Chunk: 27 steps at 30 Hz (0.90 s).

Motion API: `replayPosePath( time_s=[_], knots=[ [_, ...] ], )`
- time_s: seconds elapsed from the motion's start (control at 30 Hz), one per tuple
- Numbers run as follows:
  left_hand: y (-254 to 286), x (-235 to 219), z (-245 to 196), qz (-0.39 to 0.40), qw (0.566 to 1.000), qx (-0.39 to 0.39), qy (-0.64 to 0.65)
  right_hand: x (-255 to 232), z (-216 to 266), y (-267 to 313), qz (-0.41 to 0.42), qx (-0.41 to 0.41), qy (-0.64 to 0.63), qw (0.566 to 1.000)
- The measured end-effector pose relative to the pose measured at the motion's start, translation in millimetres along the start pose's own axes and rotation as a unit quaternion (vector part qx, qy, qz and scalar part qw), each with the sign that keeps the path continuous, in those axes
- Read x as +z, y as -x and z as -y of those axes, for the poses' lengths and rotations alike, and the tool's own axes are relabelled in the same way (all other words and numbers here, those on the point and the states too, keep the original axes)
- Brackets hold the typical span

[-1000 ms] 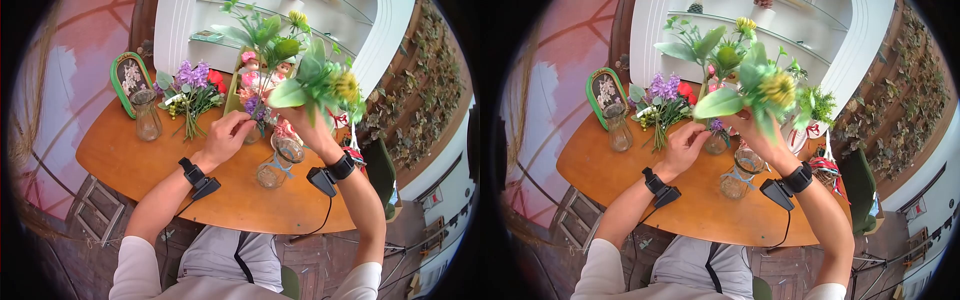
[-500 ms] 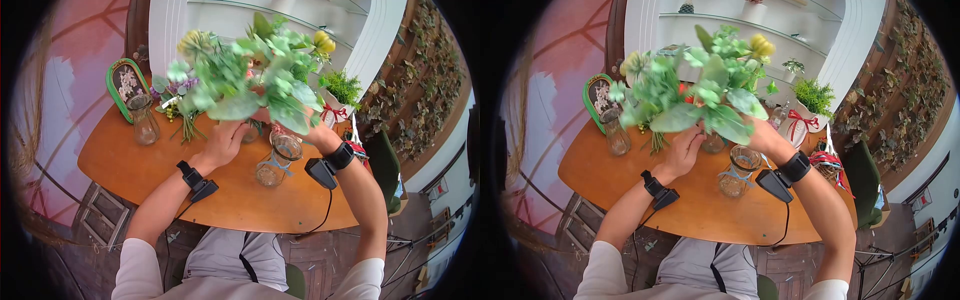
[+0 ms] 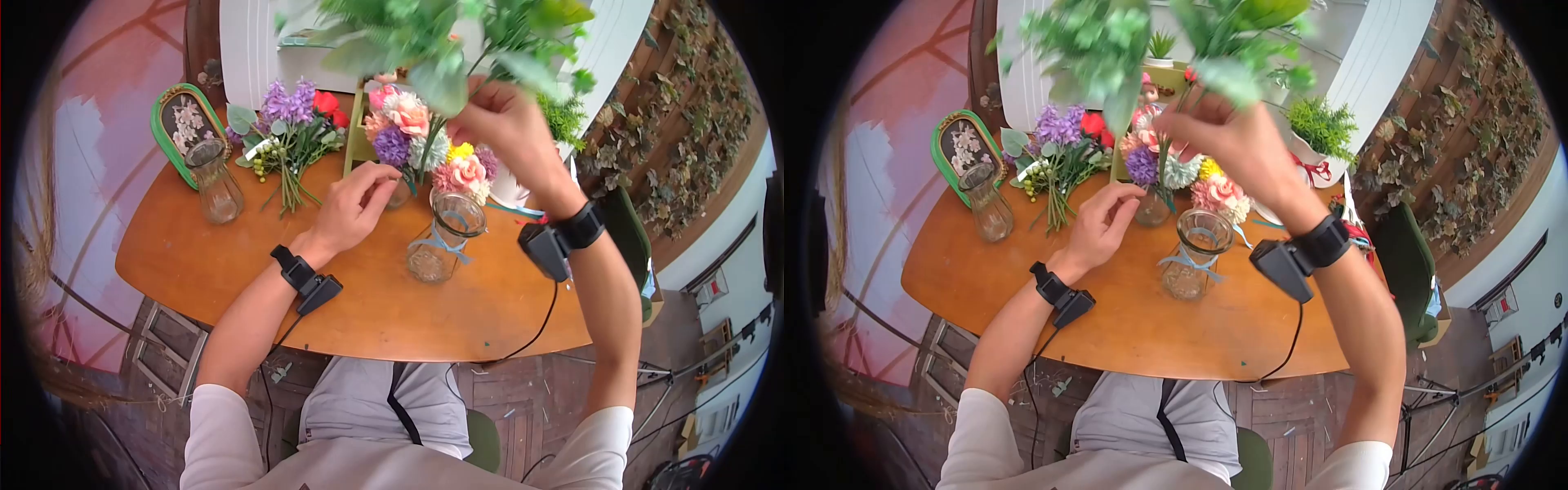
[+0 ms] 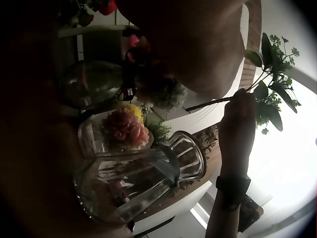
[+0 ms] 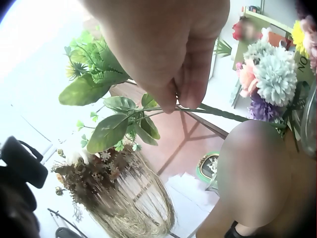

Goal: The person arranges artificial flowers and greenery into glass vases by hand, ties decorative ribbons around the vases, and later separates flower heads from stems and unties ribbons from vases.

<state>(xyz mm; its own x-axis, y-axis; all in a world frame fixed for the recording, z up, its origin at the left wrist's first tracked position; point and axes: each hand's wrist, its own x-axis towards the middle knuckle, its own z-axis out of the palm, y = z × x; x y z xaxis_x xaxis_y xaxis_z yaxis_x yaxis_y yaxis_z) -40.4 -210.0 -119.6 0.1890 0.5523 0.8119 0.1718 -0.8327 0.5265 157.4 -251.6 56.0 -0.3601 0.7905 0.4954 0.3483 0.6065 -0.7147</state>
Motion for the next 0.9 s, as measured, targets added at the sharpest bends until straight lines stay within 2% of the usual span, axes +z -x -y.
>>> replayPosePath(
  time_s=[0.1,0.17,0.27,0.37,0.47,0.57,0.67,0.77,0.83,0.9],
  knots=[
    [0.0,2.4,6.6,0.001,1.0,0.019,-0.011,-24.5,2.2,0.7,-0.049,0.004,0.017,0.999],
    [0.0,2.7,7.4,0.003,1.0,0.024,-0.014,-37.0,10.2,4.7,-0.067,-0.022,0.018,0.997],
    [0.0,2.5,7.5,0.014,0.998,0.049,-0.031,-49.8,7.0,14.2,-0.076,-0.011,-0.011,0.997],
    [0.6,2.7,6.8,0.023,0.998,0.041,-0.03,-57.7,-7.5,27.8,-0.074,0.062,-0.001,0.995],
    [0.8,4.8,8.5,0.023,0.998,0.057,-0.03,-46.1,-27.7,40.5,-0.064,0.094,-0.056,0.992],
    [1.8,6.5,9.4,0.027,0.998,0.053,-0.026,-34.3,-41.6,56.4,-0.051,0.145,-0.065,0.986],
    [2.2,5.7,7.2,0.035,0.998,0.042,-0.021,-25.1,-68.1,66.8,-0.032,0.16,-0.082,0.983],
    [2.7,7.0,7.7,0.037,0.998,0.042,-0.021,-22.1,-90.2,72.4,-0.008,0.164,-0.016,0.986],
    [2.7,7.2,6.5,0.04,0.998,0.039,-0.021,-18.7,-96.8,74.7,0.001,0.162,-0.043,0.986],
    [3.4,7.1,7.2,0.043,0.998,0.036,-0.022,-16.0,-100.9,76.3,0.006,0.195,-0.027,0.98]
  ],
)
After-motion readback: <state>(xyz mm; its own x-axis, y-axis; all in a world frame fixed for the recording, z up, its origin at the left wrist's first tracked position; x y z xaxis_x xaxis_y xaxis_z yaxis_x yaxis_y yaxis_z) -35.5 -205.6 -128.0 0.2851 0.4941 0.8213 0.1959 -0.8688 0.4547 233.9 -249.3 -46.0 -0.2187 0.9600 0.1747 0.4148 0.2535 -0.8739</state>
